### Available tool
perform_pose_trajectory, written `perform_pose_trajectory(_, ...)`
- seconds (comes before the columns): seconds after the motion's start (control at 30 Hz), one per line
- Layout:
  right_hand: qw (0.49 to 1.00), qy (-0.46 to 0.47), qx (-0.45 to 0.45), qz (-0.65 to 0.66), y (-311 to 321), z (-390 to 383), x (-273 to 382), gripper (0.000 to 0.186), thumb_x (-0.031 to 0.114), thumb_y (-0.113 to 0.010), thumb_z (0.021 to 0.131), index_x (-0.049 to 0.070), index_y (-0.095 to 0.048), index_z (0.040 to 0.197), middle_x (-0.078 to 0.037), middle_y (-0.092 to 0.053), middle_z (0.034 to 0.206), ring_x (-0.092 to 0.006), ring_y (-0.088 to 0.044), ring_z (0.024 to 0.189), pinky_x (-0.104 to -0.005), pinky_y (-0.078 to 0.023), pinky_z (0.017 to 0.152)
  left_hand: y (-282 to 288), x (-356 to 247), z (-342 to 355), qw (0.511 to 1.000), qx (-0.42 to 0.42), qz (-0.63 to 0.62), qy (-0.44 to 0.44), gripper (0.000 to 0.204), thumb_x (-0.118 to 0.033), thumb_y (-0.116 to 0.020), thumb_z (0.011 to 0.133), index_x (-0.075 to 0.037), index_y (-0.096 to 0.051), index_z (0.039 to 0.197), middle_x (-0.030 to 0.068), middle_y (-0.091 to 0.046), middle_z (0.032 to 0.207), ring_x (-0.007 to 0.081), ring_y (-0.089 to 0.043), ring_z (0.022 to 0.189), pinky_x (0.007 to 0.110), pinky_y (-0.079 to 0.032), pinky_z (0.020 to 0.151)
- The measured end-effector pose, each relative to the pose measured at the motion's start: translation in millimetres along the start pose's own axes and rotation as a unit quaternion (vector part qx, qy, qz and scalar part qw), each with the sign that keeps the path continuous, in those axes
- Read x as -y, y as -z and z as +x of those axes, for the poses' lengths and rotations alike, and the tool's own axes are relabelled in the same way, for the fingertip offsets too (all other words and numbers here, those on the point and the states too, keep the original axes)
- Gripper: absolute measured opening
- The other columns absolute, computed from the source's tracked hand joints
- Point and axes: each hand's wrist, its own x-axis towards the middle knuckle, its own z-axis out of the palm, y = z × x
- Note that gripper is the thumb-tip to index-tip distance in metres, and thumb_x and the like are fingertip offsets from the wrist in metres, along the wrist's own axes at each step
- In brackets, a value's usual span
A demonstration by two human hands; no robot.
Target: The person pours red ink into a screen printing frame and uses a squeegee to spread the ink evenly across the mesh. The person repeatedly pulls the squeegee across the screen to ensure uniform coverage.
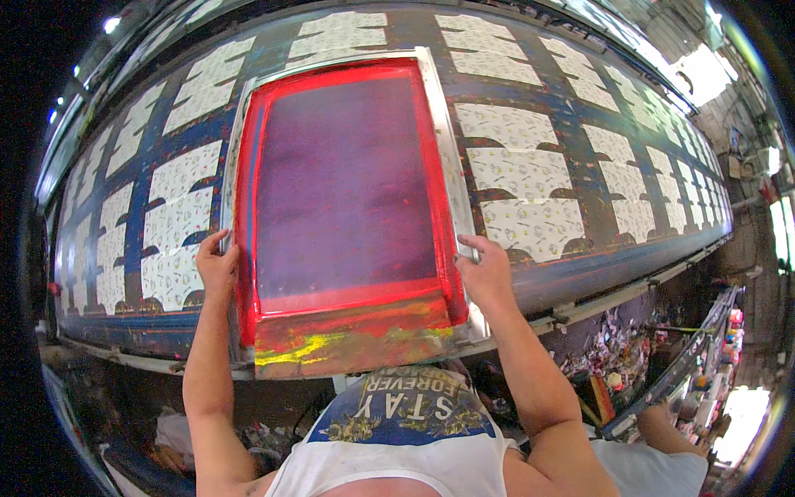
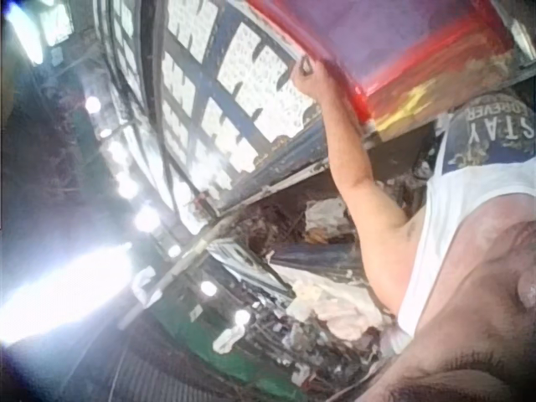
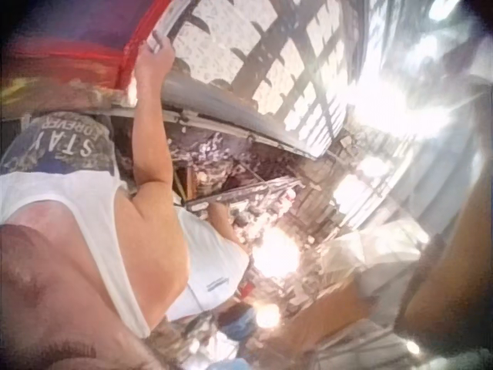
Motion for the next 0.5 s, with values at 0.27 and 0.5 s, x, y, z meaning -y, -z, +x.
perform_pose_trajectory(0.27,0.998,0.045,-0.013,-0.037,43.5,-0.5,37.3,0.043,0.015,-0.077,0.09,0.001,-0.081,0.131,-0.027,-0.078,0.134,-0.0396,-0.072,0.13,-0.0451,-0.054,0.113,-5.0,-48.6,31.3,0.992,0.057,-0.093,0.067,0.034,0.004,-0.081,0.091,0.002,-0.077,0.124,0.0049,-0.077,0.099,0.0079,-0.067,0.078,0.026,-0.051,0.067)
perform_pose_trajectory(0.5,0.999,-0.002,-0.035,-0.013,133.6,52.4,-10.8,0.041,0.014,-0.077,0.09,0.001,-0.083,0.128,-0.025,-0.082,0.121,-0.0344,-0.079,0.115,-0.0422,-0.058,0.106,-100.0,-128.3,10.5,0.995,0.022,-0.1,0.013,0.035,0.003,-0.086,0.087,0.001,-0.079,0.121,0.0028,-0.075,0.099,0.0086,-0.066,0.08,0.026,-0.052,0.07)
